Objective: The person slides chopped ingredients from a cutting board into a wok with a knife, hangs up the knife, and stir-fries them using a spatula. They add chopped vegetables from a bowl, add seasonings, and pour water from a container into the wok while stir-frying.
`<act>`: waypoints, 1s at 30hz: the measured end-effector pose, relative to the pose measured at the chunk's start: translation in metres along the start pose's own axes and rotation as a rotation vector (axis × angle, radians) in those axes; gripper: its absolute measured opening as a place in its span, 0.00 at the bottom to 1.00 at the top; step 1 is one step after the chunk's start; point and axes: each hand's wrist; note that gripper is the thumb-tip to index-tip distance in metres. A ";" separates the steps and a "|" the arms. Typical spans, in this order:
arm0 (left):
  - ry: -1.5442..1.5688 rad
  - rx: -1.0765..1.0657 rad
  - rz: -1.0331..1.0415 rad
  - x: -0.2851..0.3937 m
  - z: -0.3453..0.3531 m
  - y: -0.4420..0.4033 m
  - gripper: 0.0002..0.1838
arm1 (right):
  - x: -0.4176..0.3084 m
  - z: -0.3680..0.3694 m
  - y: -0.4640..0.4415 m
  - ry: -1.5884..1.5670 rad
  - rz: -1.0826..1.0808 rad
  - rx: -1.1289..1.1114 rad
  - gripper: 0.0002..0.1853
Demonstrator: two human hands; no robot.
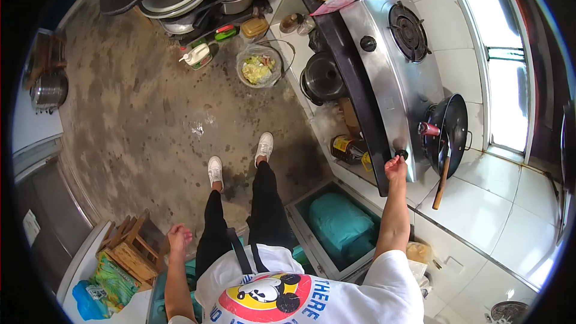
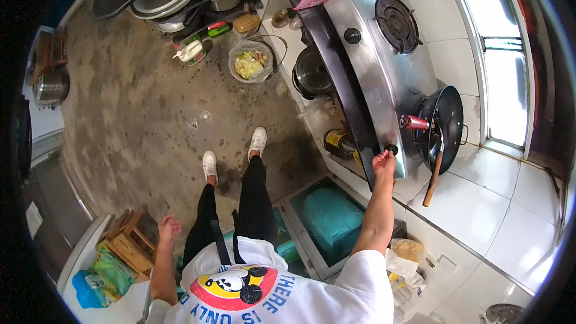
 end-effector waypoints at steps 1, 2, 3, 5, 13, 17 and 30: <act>-0.021 -0.009 0.016 -0.002 0.000 -0.003 0.08 | -0.001 0.001 0.000 0.034 -0.004 0.018 0.20; -0.021 -0.011 0.017 -0.003 0.000 -0.005 0.08 | -0.001 0.002 -0.001 0.067 -0.008 0.037 0.20; -0.021 -0.012 0.019 -0.003 -0.001 -0.007 0.08 | -0.002 0.004 -0.001 0.099 -0.011 0.057 0.19; -0.024 -0.011 0.018 -0.005 -0.003 -0.009 0.08 | -0.001 0.007 0.002 0.134 -0.029 0.099 0.18; -0.049 0.019 -0.006 -0.006 -0.010 -0.009 0.08 | -0.001 0.008 0.003 0.254 -0.050 0.133 0.15; -0.055 0.025 -0.008 -0.004 -0.010 -0.009 0.08 | -0.002 0.008 0.002 0.274 -0.056 0.146 0.15; -0.014 0.017 0.008 0.008 -0.007 -0.007 0.08 | 0.004 0.001 0.026 0.369 -0.092 0.037 0.20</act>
Point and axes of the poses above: each hand's wrist, its own y-axis away from the middle knuckle, its own z-axis out of the palm, x = y × z, and after that the axes turned 11 degrees about -z, right-handed
